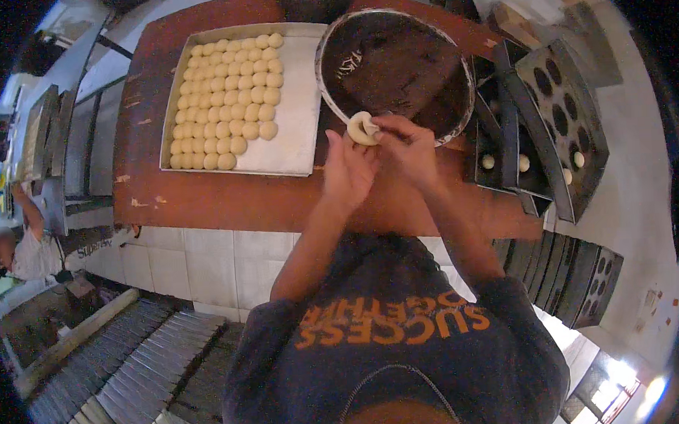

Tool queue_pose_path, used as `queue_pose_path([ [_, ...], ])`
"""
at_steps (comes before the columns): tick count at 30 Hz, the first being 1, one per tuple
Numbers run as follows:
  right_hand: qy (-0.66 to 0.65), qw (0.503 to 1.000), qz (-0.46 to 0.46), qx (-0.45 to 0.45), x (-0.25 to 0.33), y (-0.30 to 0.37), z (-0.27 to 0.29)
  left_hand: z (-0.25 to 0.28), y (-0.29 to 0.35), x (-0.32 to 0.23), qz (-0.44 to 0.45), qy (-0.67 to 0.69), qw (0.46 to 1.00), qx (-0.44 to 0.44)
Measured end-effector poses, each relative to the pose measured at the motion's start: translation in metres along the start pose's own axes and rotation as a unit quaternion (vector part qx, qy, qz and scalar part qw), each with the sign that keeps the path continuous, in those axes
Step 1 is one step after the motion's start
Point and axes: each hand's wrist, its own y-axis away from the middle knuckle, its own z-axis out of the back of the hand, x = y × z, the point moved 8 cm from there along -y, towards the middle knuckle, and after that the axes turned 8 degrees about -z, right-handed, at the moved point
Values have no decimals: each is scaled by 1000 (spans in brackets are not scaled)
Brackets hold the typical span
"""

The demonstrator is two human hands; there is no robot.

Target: The person fills small pieces of dough with a dark paste using a spoon and places the rounded buns into a metal baking tray.

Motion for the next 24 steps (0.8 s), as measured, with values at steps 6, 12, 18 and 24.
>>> queue_pose_path([
  [6, -6, 997, -15, -76, 31, 20, 38, -45, 19, 28, -97, -84, 989, 80],
  [12, 163, 956, 229, -88, 40, 53, 77, -49, -9, 73, -75, -88, 993, -4],
  [18, -42, 993, 80, -74, 5, 74, 169, -85, 18, 144, -109, -333, 936, -41],
  [24, -4, 986, 153, -60, -24, 109, 233, -91, 35, 229, -32, -136, 990, -33],
])
